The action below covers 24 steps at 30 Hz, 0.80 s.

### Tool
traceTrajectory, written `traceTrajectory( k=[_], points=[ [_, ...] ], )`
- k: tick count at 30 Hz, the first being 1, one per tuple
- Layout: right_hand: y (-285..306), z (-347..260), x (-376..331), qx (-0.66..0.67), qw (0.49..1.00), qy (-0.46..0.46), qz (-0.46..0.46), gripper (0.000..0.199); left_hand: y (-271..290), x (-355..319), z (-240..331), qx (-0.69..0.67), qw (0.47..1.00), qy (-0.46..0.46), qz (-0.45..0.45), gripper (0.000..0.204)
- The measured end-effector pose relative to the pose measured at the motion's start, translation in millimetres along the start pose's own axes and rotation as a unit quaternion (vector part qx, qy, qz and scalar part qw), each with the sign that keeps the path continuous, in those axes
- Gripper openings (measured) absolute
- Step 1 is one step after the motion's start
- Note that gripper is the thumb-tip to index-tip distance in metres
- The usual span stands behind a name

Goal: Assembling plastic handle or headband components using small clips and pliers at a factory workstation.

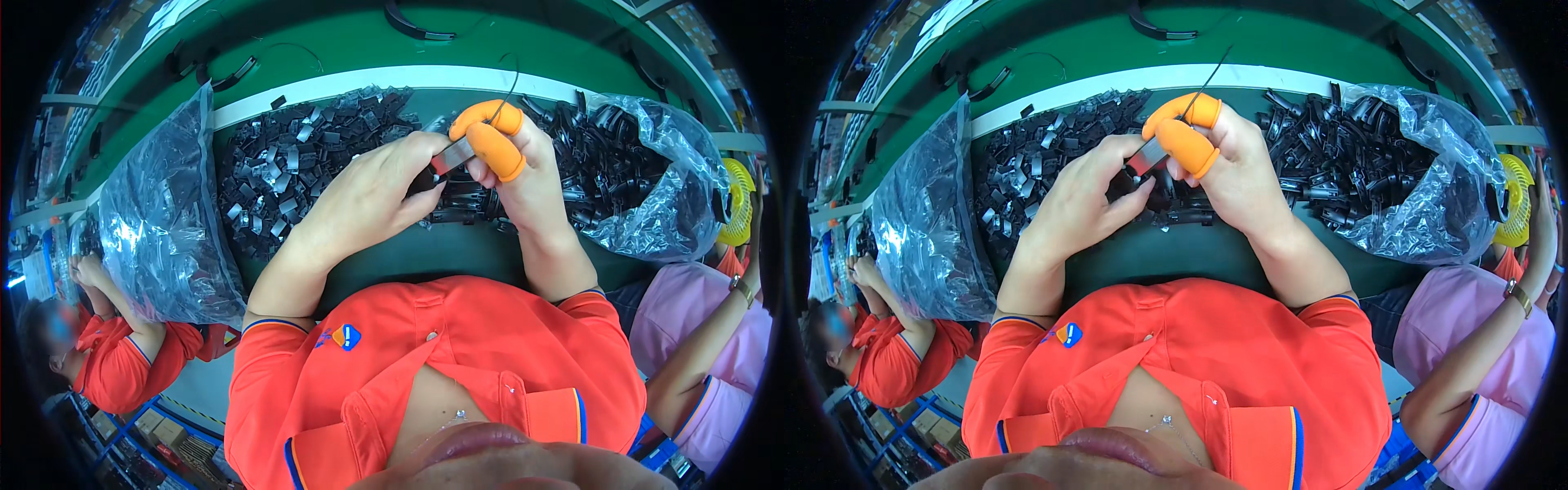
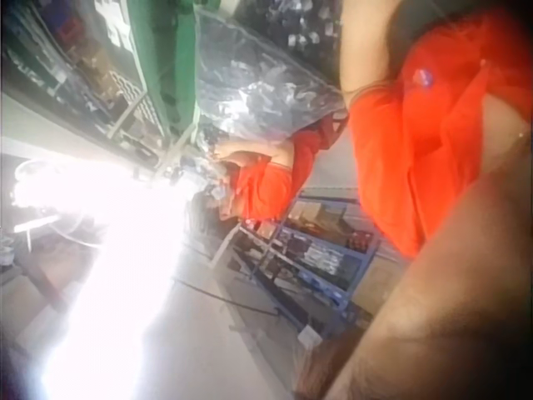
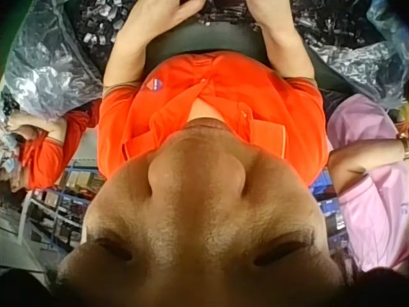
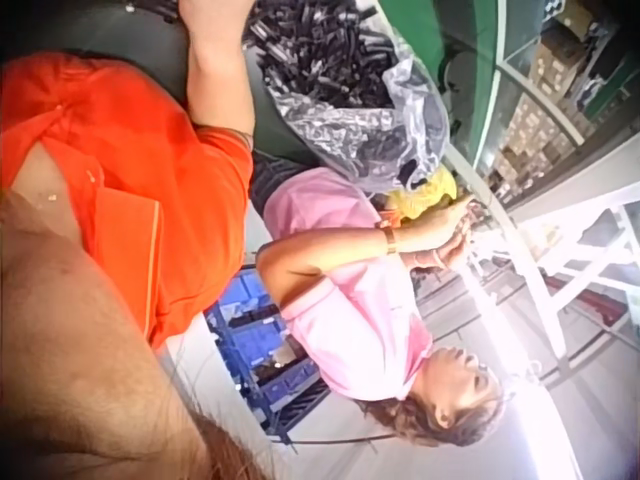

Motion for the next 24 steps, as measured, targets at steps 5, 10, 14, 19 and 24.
traceTrajectory(
  k=[5,10,14,19,24],
  points=[
    [-3.9,3.2,0.2,0.061,0.997,-0.022,-0.040,0.019,-1.2,-2.8,1.5,0.012,0.999,0.032,-0.020,0.039],
    [-1.0,2.8,0.0,0.040,0.998,-0.011,-0.038,0.020,-10.8,-1.5,-1.9,-0.253,0.960,0.074,-0.095,0.032],
    [1.3,5.9,1.8,0.088,0.994,-0.039,-0.057,0.021,-4.7,-1.4,-1.5,-0.437,0.888,0.087,-0.117,0.034],
    [-2.7,2.9,4.2,0.056,0.997,-0.029,-0.053,0.025,-2.5,-4.3,-11.1,-0.404,0.899,0.089,-0.147,0.028],
    [42.7,3.9,28.6,0.109,0.993,0.047,0.019,0.037,27.8,-8.4,-18.4,-0.532,0.843,0.077,-0.025,0.042]
  ],
)
Point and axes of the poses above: each hand's wrist, its own x-axis towards the middle knuckle, its own y-axis out of the back of the hand, z = x × y, the point moved 6 cm from there along x, towards the middle knuckle
